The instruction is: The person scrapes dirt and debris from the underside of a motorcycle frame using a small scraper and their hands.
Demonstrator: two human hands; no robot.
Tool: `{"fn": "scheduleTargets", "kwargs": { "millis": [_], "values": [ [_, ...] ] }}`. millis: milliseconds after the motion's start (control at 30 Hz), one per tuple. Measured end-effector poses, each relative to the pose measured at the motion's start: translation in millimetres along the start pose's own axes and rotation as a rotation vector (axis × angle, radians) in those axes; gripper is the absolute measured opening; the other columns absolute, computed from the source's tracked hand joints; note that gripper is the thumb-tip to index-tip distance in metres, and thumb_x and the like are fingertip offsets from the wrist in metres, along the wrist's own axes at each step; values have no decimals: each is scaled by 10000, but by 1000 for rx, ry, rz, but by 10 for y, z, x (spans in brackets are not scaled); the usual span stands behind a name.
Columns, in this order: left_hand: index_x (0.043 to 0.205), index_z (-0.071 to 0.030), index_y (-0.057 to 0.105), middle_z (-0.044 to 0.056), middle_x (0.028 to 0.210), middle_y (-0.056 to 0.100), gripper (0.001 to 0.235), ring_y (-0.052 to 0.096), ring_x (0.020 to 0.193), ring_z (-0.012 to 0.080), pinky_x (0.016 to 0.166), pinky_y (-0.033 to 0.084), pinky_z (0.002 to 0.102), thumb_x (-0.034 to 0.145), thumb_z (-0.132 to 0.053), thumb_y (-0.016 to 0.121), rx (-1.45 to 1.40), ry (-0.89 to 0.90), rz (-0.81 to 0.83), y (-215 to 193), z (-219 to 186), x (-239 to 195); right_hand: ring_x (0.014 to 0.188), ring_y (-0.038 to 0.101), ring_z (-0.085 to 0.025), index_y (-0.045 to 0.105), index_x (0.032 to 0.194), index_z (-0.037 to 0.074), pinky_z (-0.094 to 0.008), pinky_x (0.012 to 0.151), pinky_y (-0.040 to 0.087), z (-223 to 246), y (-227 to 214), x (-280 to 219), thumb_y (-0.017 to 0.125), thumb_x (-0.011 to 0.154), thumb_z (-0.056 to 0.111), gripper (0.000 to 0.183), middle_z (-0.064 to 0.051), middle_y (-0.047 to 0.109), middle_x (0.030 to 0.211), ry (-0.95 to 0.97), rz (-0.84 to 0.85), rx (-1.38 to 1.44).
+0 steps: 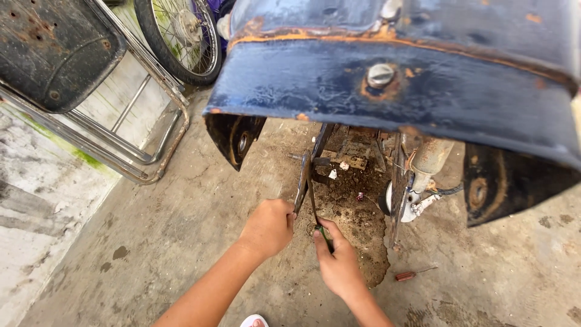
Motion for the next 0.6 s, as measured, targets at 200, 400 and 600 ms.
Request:
{"fn": "scheduleTargets", "kwargs": {
  "millis": [200, 400, 600],
  "values": [
    [728, -41, 646, 141, 747, 699, 326, 690, 684, 274, 633, 605, 409, 1023, -93, 515, 46, 33, 20, -30, -15, -50, 383, 397, -109, 449, 1499, 209, -249, 306, 332, -220, 167, 81, 391, 1087, 201, 416, -8, 553, 609, -66, -251, 433],
    [620, -42, 566, 157, 661, 636, 335, 593, 614, 329, 585, 494, 437, 952, -82, 553, 35, 95, -42, 34, 82, 60, 362, 413, -131, 487, 1477, 224, -275, 282, 349, -231, 64, -30, 458, 1047, 236, 431, -58, 552, 668, -50, -113, 454],
    [601, -56, 545, 109, 637, 597, 378, 567, 603, 244, 573, 495, 374, 979, -59, 540, 15, 76, 38, 3, 64, 54, 468, 447, -109, 372, 1570, 319, -224, 371, 391, -128, -89, -130, 456, 1052, 285, 526, -26, 609, 753, 60, -28, 71]
  ]
}}
Point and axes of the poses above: each hand's wrist, its own x-axis towards the middle knuckle, its own y-axis out of the palm, z = x × y, the point moved 10 cm from there along x, towards the middle knuckle
